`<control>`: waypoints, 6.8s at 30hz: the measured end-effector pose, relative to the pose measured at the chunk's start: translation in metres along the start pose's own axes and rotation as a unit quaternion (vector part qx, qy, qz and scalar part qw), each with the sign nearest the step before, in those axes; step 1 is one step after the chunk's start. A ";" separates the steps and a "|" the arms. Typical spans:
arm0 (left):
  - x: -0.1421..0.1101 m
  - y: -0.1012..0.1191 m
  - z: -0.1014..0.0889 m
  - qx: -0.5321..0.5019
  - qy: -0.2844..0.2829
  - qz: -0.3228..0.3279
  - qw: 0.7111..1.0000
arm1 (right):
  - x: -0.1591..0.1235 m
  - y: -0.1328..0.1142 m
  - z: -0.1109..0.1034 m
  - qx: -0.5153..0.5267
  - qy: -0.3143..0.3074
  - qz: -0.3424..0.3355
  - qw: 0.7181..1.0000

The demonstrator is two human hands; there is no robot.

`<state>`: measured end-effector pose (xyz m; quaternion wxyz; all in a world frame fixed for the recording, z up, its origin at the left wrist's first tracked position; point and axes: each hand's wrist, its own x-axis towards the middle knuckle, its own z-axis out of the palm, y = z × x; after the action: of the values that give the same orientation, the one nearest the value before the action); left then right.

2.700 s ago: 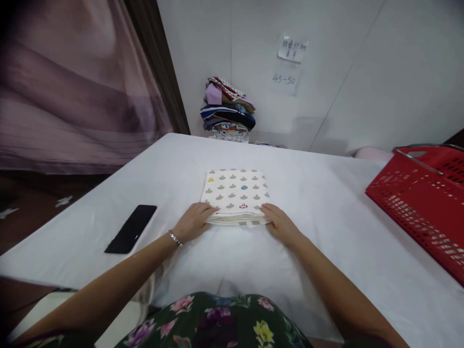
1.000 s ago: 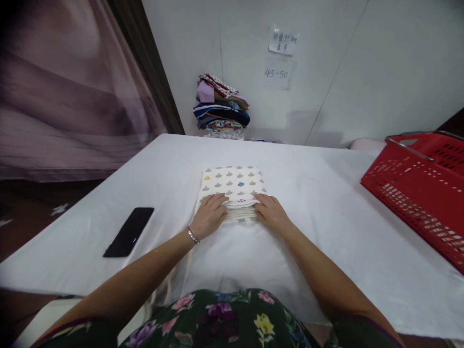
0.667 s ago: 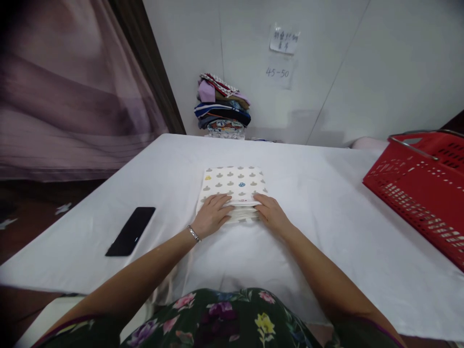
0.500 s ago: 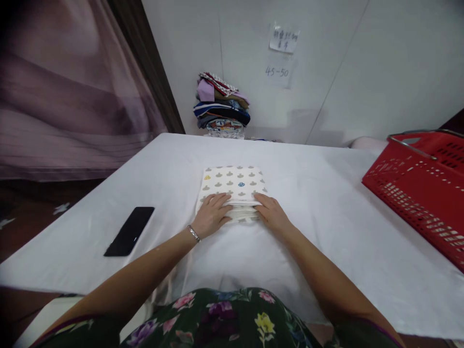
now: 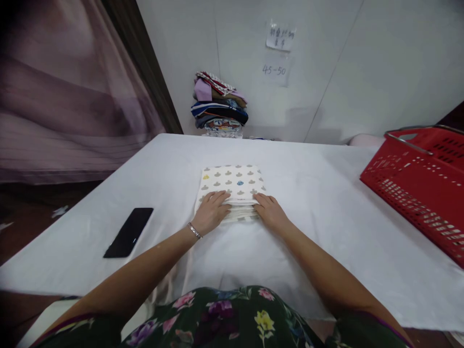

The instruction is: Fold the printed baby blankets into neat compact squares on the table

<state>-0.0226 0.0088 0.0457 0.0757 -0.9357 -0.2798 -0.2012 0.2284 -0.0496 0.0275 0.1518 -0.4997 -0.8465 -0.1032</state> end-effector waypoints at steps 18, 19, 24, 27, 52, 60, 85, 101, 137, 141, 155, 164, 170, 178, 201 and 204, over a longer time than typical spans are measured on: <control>0.006 0.006 0.000 0.015 -0.008 0.036 0.999 | 0.008 -0.002 -0.011 -0.045 -0.004 -0.041 0.998; 0.005 0.005 -0.003 0.013 -0.002 0.038 0.999 | 0.006 -0.001 -0.011 -0.038 0.003 -0.047 0.998; -0.004 0.006 -0.008 -0.020 -0.013 0.054 0.998 | -0.002 0.002 -0.009 0.004 0.011 -0.065 0.998; -0.007 0.006 -0.004 -0.041 -0.025 0.049 0.998 | -0.004 0.002 -0.005 0.017 0.011 -0.060 0.998; -0.008 0.004 -0.006 -0.040 -0.037 0.026 0.998 | -0.017 -0.012 -0.009 -0.066 -0.014 0.063 0.996; -0.011 0.000 -0.004 -0.088 -0.033 0.004 0.996 | -0.017 -0.006 -0.009 -0.036 0.031 -0.002 0.999; 0.045 0.068 0.032 -0.020 0.001 0.072 0.997 | -0.058 -0.007 -0.002 0.425 0.094 0.389 0.812; 0.048 0.071 0.038 -0.048 0.027 0.098 0.994 | -0.053 -0.015 -0.005 0.260 0.022 0.302 0.917; -0.090 -0.016 -0.010 -0.147 0.087 -0.271 0.948 | -0.049 -0.025 -0.012 0.158 -0.024 0.308 0.938; -0.091 -0.014 -0.006 -0.182 0.063 -0.274 0.942 | -0.052 -0.025 -0.010 0.151 -0.056 0.317 0.935; -0.034 -0.033 0.001 -0.150 0.092 -0.258 0.950 | 0.041 -0.028 -0.026 0.247 0.000 0.207 0.947; -0.036 -0.017 0.012 -0.091 -0.032 -0.190 0.977 | 0.031 0.011 0.030 0.178 -0.111 0.262 0.942; -0.022 -0.031 0.000 -0.128 -0.049 -0.227 0.964 | 0.037 0.008 0.024 0.169 -0.116 0.249 0.947; 0.033 -0.050 0.014 -0.080 -0.128 -0.290 0.945 | 0.108 0.018 0.018 0.107 -0.130 0.269 0.948; 0.034 -0.128 0.033 -0.268 0.068 -0.531 0.801 | 0.098 0.047 0.058 0.076 -0.106 0.275 0.952; 0.040 -0.134 0.038 -0.276 0.069 -0.506 0.814 | 0.097 0.048 0.060 0.072 -0.104 0.274 0.953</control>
<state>-0.0537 0.1494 0.0320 -0.2787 -0.6275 -0.6407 -0.3437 0.2174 0.0725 0.0073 0.1212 -0.7080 -0.6934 0.0565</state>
